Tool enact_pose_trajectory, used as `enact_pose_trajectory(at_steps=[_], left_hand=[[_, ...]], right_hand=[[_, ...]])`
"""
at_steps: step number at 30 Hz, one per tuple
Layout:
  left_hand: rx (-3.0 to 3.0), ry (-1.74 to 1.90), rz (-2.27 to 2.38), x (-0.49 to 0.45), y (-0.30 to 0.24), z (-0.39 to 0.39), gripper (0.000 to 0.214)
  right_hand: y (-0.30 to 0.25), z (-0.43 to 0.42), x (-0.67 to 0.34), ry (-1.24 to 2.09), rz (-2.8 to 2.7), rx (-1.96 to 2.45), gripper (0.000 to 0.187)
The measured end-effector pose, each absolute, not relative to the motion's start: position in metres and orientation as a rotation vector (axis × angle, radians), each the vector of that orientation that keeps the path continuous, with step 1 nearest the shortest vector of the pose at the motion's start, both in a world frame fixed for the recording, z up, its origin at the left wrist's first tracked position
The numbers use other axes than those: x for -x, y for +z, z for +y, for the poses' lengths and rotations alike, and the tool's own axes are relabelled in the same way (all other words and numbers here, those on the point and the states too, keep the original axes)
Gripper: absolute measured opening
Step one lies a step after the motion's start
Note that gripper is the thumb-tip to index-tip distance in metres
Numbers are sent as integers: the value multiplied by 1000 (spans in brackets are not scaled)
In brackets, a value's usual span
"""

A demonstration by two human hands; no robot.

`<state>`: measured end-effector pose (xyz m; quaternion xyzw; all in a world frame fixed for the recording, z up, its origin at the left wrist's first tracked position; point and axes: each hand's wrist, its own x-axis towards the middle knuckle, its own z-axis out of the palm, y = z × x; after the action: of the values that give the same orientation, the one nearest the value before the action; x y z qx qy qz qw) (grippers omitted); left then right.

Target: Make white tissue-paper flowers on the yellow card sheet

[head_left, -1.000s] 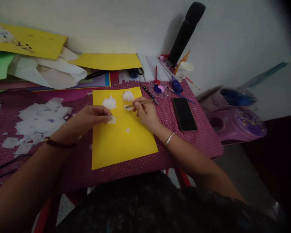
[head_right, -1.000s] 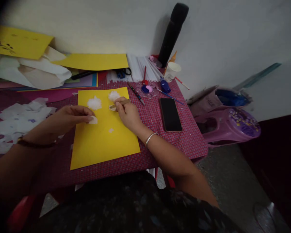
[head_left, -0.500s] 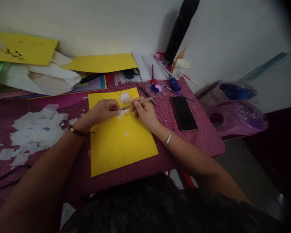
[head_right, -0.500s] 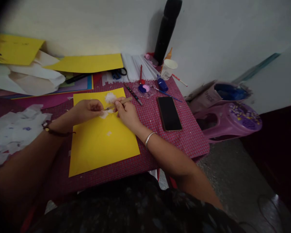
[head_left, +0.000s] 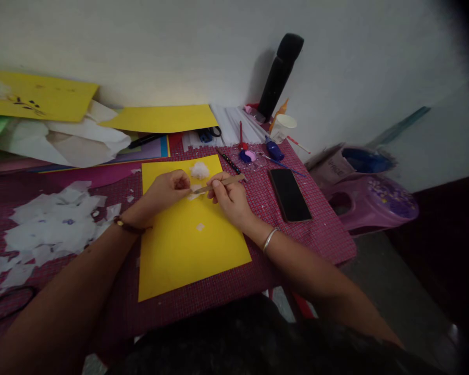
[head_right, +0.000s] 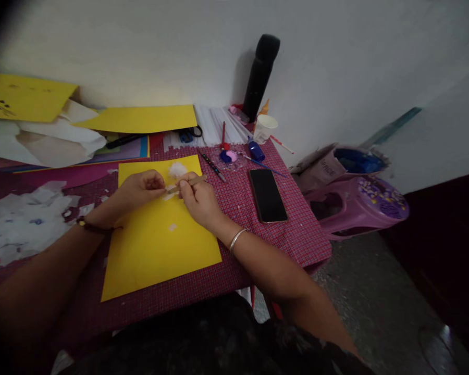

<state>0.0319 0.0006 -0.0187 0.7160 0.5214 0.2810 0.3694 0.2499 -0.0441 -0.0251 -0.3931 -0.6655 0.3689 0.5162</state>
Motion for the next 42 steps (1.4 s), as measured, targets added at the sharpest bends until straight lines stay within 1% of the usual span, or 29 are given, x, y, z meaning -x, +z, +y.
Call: enact_pose_trajectory(at_steps=[5,10,15,18,20,22,24,28,31,35,42], left_hand=[[-1833,735,1297,-33,-19,2,23],[-1815,756,1344,-36,-22,2,21],[-1850,770,1321,-29,-22,4,7],[-1850,763,1305,-26,-21,3,9],[-1845,748,1296,-27,-20,2,11],[-1832,748,1295,-28,-20,0,12],[-1819,751,1298,-29,-19,-1,13],[-1803,765,1320,-31,-18,-5,13],[-1780,775,1338,-32,-16,-8,11],[-1741,790,1338,-34,-12,-13,9],[-1700,771,1338,-36,-8,-16,8]], right_hand=[[-22,-45,-249,657,-1839,1102,31],[-15,-49,-249,513,-2089,1188,36],[-4,-59,-246,298,-2365,1150,31],[1,-65,-241,181,-2564,1114,28],[3,-68,-239,165,-2632,1074,25],[3,-70,-240,226,-2598,1040,22],[3,-70,-245,379,-2409,1011,20],[-1,-57,-259,773,-1690,1033,30],[-8,-41,-267,963,-1393,1080,35],[-17,-26,-268,1092,-1342,1080,37],[-22,-22,-257,1216,-1378,1030,33]])
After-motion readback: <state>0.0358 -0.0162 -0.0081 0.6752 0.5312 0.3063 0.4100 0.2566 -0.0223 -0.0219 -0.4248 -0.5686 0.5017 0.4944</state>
